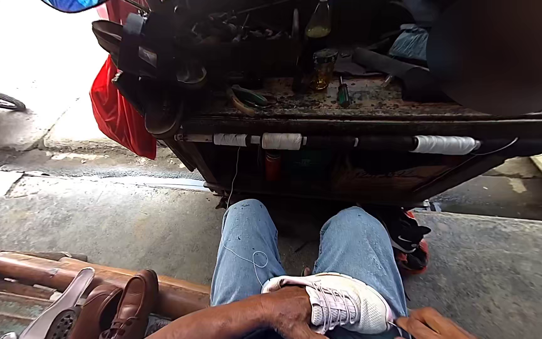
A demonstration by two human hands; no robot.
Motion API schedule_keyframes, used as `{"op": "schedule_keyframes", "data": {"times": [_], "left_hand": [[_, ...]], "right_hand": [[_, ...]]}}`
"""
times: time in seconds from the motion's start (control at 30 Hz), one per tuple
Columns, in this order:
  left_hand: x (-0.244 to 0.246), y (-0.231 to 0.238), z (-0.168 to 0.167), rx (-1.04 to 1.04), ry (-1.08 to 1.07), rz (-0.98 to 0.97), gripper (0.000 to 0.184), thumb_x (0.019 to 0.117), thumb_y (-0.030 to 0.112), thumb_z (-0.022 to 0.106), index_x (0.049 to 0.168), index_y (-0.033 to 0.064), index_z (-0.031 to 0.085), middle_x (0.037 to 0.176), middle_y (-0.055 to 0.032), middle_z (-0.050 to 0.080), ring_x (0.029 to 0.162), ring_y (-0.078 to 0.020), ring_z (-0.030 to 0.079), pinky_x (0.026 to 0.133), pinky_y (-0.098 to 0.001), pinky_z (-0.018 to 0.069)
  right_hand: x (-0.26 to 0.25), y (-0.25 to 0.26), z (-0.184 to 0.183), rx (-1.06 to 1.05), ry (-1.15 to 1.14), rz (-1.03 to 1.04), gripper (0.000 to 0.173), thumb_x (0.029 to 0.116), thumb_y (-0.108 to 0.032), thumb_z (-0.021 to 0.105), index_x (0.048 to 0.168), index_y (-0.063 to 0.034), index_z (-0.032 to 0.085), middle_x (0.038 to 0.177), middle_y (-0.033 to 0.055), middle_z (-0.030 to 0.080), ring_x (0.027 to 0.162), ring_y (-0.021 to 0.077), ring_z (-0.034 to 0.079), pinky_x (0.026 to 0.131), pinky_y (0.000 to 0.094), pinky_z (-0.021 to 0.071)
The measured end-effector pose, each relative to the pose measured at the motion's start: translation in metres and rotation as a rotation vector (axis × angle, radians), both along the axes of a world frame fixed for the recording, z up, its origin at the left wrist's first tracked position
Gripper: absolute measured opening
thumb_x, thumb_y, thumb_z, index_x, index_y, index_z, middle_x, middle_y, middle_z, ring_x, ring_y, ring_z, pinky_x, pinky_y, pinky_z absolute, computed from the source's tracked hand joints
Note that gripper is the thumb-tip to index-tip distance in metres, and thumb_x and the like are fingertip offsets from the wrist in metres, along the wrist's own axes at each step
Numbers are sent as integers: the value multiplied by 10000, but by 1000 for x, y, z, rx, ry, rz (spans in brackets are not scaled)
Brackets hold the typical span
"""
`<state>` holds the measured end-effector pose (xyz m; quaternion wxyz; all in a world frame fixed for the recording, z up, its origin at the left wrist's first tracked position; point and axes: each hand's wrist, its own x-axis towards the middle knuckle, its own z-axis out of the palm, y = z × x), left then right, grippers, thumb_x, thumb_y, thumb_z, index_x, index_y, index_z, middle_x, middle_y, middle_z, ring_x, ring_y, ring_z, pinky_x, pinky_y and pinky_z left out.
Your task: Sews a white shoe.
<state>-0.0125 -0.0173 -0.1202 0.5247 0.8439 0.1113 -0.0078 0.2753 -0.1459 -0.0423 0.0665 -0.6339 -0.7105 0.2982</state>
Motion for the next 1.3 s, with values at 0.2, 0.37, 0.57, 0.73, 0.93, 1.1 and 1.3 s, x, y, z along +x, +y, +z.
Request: {"op": "schedule_keyframes", "data": {"times": [0.2,0.37,0.57,0.73,0.93,1.1,1.3], "left_hand": [[2,1,9,38,-10,-43,476,932,455,654,1078,5,705,1030,-183,724,1018,-314,695,906,-560,526],[-6,3,3,68,-86,-30,361,889,339,711,925,-20,701,891,-184,715,891,-327,702,814,-557,533],[-3,2,12,52,-26,5,430,862,366,744,1002,-37,690,948,-207,713,934,-349,696,851,-570,521],[-5,2,25,94,-71,-7,362,839,246,747,1034,-55,696,994,-234,716,988,-372,696,887,-578,513],[5,1,21,60,20,1,359,859,261,741,1048,-41,698,1015,-225,719,1008,-364,693,894,-587,508],[13,4,13,-9,48,-2,342,976,317,626,1149,34,710,1146,-156,719,1150,-263,665,1012,-531,498],[15,6,12,-34,80,-24,321,986,285,602,1140,25,708,1148,-169,714,1157,-276,658,1015,-536,486]], "right_hand": [[-74,20,10,326,141,29,396,990,-399,683,978,-5,726,866,169,706,825,319,694,721,467,577],[-116,48,-20,396,39,59,505,943,-570,611,758,-100,630,627,53,581,550,216,617,453,387,478],[-119,52,-14,421,-28,97,274,930,-288,551,732,-112,622,604,40,579,528,201,622,430,380,465],[-133,51,-17,600,23,181,240,915,-211,545,697,-123,592,582,18,532,488,166,566,405,321,427],[-123,47,-16,530,27,187,263,955,-245,541,734,-121,611,615,22,559,531,172,600,432,327,459],[-62,24,14,408,74,-12,291,993,-313,660,986,-33,741,889,148,704,851,298,698,722,455,581],[10,-18,12,19,80,-67,417,974,-342,705,1201,7,683,1171,238,681,1012,393,700,840,571,576]]}}
